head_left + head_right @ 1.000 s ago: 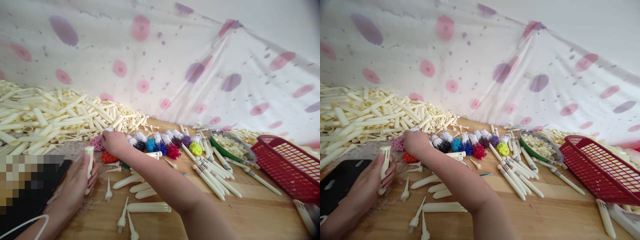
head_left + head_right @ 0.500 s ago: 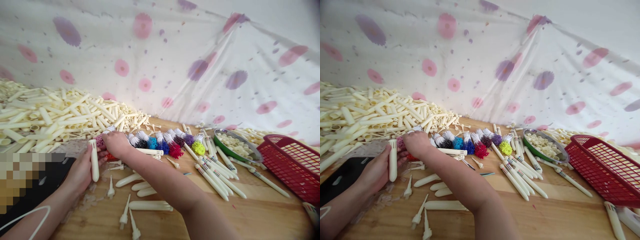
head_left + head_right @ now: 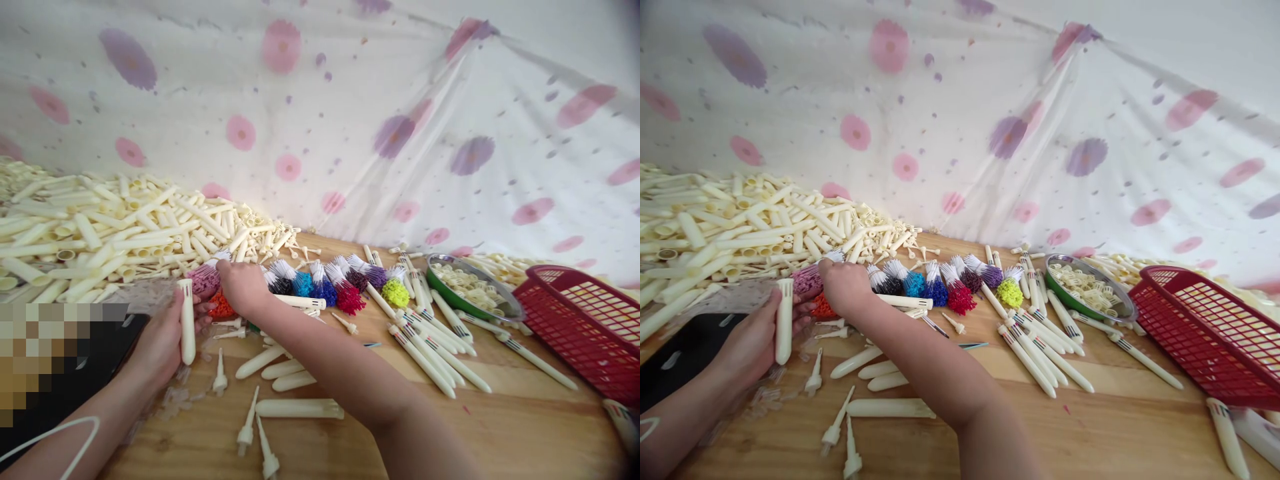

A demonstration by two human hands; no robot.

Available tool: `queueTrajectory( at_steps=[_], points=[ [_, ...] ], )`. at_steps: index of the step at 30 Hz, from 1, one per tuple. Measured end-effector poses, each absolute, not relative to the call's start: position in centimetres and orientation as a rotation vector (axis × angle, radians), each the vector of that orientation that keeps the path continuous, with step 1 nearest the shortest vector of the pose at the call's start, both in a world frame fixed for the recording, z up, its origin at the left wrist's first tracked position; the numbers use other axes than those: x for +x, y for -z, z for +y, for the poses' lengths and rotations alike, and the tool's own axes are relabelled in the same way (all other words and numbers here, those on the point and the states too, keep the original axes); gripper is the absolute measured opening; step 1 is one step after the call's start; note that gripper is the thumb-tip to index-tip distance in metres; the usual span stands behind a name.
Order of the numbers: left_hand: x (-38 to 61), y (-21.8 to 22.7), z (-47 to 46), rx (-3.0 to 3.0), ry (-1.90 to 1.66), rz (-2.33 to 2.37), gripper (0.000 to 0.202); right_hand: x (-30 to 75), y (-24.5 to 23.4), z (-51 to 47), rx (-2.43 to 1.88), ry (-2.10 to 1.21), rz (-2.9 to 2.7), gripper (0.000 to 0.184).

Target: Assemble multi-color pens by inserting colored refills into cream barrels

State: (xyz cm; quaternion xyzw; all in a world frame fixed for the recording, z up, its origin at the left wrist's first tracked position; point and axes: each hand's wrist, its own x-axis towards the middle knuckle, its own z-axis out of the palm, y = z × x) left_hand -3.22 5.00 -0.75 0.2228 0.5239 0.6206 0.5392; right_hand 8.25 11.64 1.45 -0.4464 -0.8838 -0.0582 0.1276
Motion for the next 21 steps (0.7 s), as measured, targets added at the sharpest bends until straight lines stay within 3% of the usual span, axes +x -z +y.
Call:
queueTrajectory(
  at_steps=[5,9,14,17,21],
  points=[
    [-3.1,0.8,4.8,0.615,-1.45,1.192,0.025,8.1,-2.3,9.8,-0.919,0.251,-2.72,0.015],
    [-3.3,0.9,4.7,0.68,-1.44,1.171,0.036,9.4,-3.4,7.9,-0.7,0.219,-2.666,0.016],
    [-3.6,0.5,3.5,1.01,-1.357,1.351,0.043,14.4,-4.2,6.4,-0.972,-0.501,-1.776,0.002],
    [-3.1,0.6,1.9,1.412,-1.213,1.403,0.04,18.5,-4.3,5.6,-0.892,-1.006,-1.317,0.012],
    [-2.1,1.7,-0.1,1.744,-1.106,1.365,0.031,22.3,-4.4,3.3,-0.9,-1.181,-1.049,0.017]
  ],
)
